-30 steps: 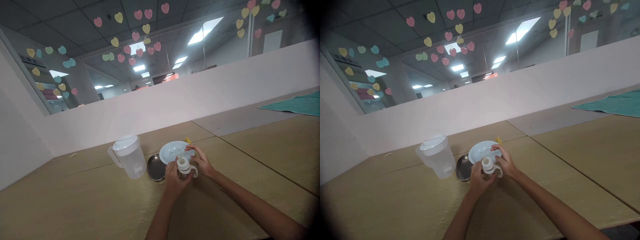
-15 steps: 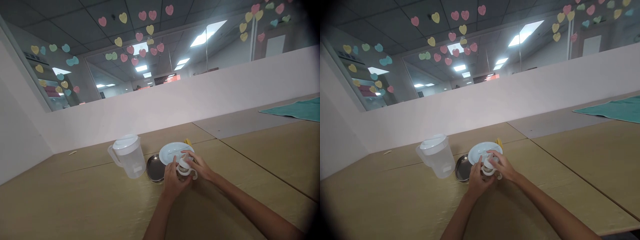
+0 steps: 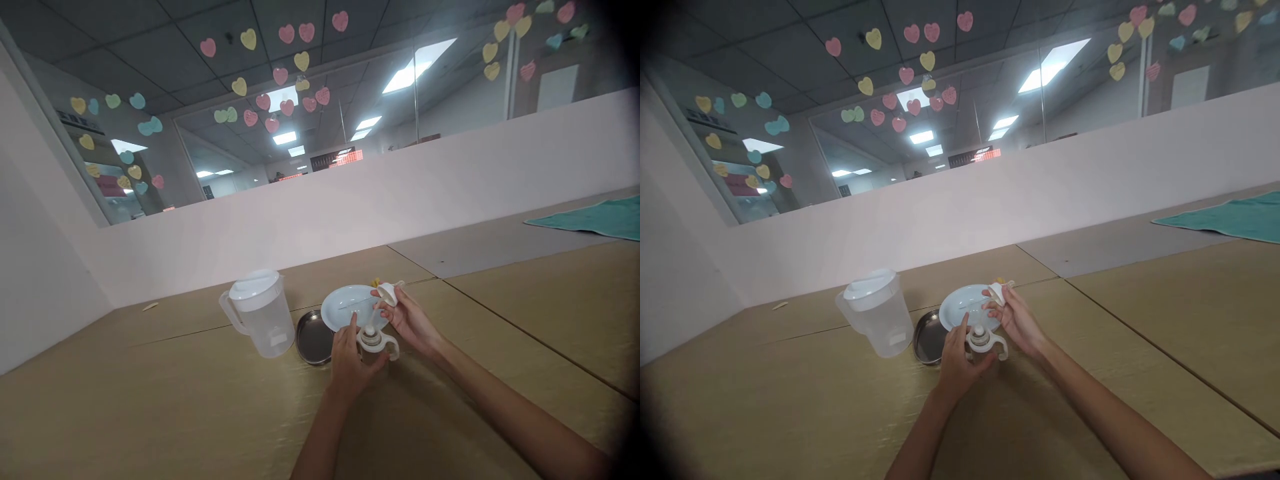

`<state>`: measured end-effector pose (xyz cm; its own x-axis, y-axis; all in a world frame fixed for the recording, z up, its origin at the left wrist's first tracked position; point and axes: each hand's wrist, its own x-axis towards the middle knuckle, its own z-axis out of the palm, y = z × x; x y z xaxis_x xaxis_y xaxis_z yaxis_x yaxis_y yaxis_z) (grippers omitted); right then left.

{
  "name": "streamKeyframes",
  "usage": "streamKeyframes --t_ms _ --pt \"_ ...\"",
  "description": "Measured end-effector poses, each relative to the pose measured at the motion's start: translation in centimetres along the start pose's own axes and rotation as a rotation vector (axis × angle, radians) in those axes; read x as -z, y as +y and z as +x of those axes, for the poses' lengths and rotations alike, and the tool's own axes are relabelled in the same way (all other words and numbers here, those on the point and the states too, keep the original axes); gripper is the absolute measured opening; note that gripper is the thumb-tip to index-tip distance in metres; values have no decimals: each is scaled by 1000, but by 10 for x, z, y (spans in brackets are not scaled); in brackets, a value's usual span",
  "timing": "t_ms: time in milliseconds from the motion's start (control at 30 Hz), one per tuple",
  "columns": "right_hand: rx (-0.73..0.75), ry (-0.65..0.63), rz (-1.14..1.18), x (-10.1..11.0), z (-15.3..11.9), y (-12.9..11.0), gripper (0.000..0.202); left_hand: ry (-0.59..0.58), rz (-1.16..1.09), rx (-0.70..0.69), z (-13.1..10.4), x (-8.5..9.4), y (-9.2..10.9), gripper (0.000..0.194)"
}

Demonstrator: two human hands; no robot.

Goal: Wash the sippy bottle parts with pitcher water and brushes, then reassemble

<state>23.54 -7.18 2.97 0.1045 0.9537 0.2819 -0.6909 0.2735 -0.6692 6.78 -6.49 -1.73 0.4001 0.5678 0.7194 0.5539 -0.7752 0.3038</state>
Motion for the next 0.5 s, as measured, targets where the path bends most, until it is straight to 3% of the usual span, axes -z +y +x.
streamKeyframes --t_ms 233,367,500 --pt "10 107 246 11 10 -2 16 -22 -26 23 1 1 1 82" --pt "94 144 218 22 17 7 17 -40 -24 28 0 2 1 82" --pt "104 210 72 33 20 20 32 -33 -10 12 0 2 1 82"
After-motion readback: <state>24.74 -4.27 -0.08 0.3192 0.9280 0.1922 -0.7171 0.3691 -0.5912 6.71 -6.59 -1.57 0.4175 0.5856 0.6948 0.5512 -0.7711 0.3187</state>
